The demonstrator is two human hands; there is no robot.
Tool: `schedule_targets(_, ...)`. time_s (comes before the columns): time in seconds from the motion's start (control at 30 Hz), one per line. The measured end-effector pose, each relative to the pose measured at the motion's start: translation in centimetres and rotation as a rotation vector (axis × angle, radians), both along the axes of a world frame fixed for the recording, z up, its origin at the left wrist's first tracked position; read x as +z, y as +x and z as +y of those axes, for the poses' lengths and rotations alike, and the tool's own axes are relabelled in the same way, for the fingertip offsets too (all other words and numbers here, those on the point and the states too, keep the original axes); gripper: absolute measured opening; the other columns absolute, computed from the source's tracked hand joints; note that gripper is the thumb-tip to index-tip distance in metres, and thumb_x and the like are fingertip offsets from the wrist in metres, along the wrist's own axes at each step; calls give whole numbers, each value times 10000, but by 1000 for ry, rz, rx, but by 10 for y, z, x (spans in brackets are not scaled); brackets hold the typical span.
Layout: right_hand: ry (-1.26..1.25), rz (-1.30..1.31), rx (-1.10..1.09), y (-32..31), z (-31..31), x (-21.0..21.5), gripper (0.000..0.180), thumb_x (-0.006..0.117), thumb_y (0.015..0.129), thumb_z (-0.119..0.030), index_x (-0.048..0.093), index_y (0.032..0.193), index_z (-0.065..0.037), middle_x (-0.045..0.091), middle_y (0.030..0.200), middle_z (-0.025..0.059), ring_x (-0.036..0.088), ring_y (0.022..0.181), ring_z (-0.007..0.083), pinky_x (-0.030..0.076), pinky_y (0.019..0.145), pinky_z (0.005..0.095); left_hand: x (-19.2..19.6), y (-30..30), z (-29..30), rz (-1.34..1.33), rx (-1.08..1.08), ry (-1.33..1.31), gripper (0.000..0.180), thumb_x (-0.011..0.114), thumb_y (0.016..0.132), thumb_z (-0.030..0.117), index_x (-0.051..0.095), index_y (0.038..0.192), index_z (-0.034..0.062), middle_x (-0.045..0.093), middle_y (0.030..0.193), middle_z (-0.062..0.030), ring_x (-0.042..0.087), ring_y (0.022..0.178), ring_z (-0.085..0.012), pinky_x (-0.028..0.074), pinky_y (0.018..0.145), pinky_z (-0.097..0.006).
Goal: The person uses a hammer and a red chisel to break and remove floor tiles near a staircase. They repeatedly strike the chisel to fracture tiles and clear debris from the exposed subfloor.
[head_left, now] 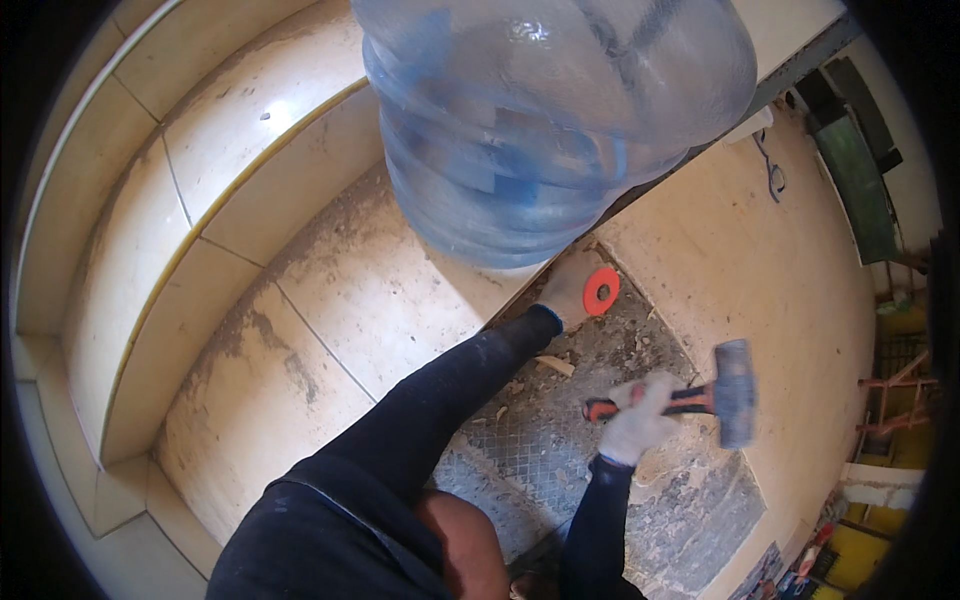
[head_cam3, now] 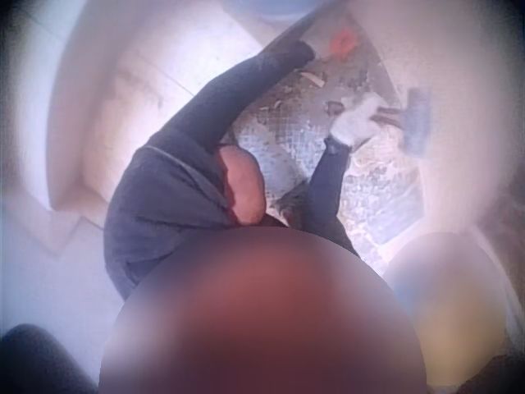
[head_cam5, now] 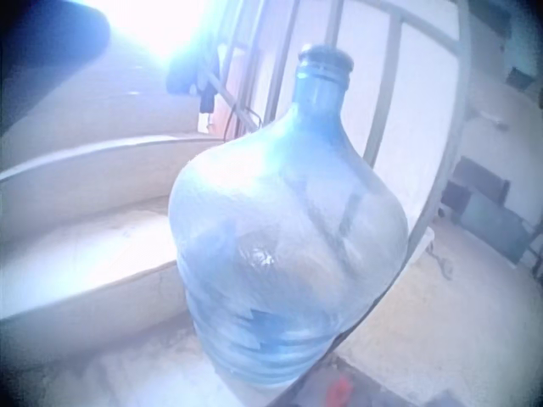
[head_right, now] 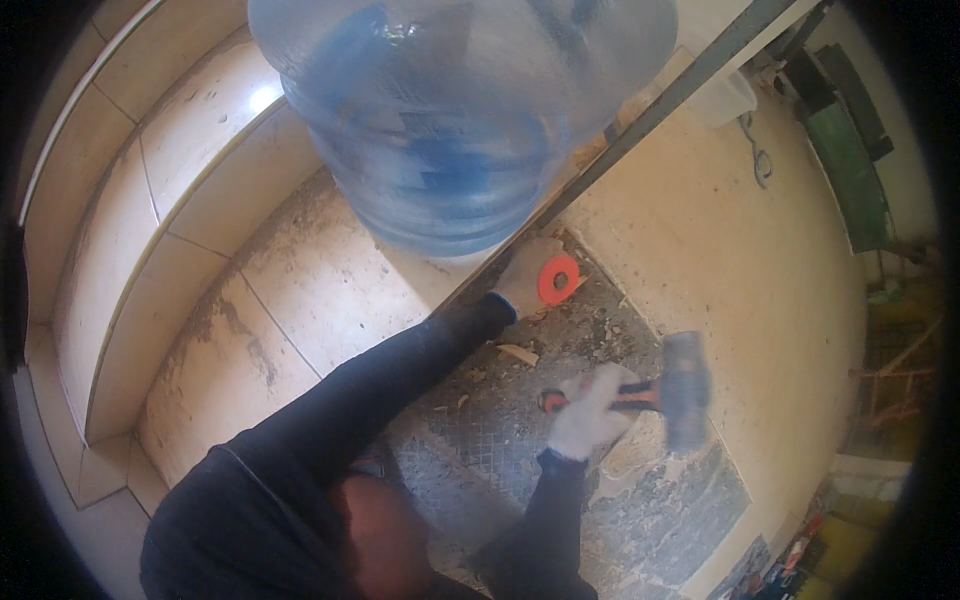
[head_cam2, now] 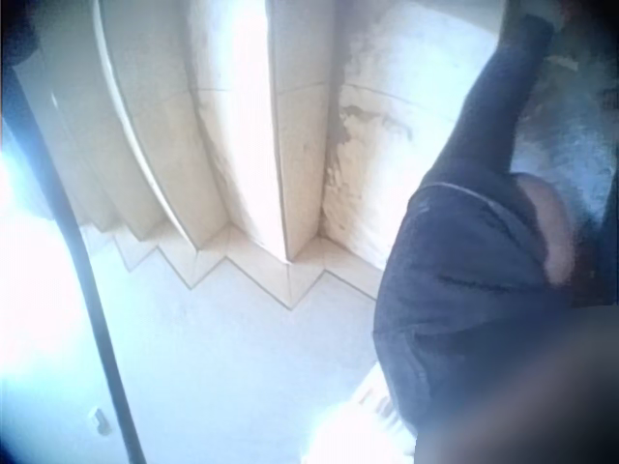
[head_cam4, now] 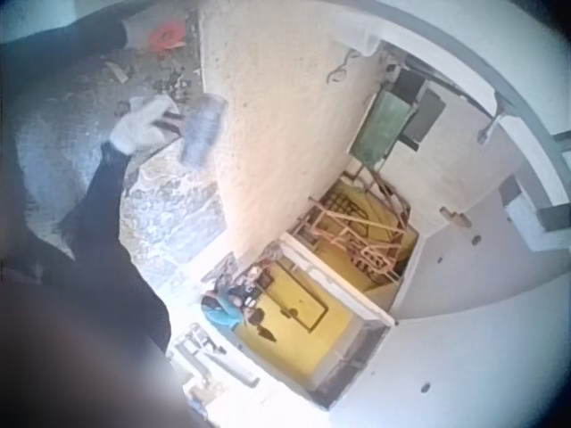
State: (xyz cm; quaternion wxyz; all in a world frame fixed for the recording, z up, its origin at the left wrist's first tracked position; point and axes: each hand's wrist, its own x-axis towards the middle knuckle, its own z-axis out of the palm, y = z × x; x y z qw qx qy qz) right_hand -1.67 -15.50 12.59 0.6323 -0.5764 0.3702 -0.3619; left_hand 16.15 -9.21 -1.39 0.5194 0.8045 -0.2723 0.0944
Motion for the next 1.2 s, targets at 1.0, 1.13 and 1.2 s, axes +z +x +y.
schedule_targets(1.0,-334,638,603,11,-21,-36,281,734,1037,-287,692,998,-12,603,723,37,599,544,165,504,505,362,-13,13,3,196,-53,-141,329,827,928,267,734,1179,75,704,1222,-205,667,1150,-433,539,980,-501)
schedule_targets(1.13,-130,460,460,-16,-33,26,243,724,1035,-247,673,990,-13,590,722,26,589,542,148,506,497,341,-21,4,1,192,18,-233,318,838,907,255,744,1159,84,703,1198,-191,668,1152,-426,534,982,-506)
schedule_targets(1.2,-174,184,428,-18,-31,41,244,730,1037,-251,663,1004,-18,579,721,24,585,542,146,509,498,329,-19,1,2,201,8,-224,317,837,907,253,744,1160,85,702,1194,-190,667,1155,-426,533,985,-507)
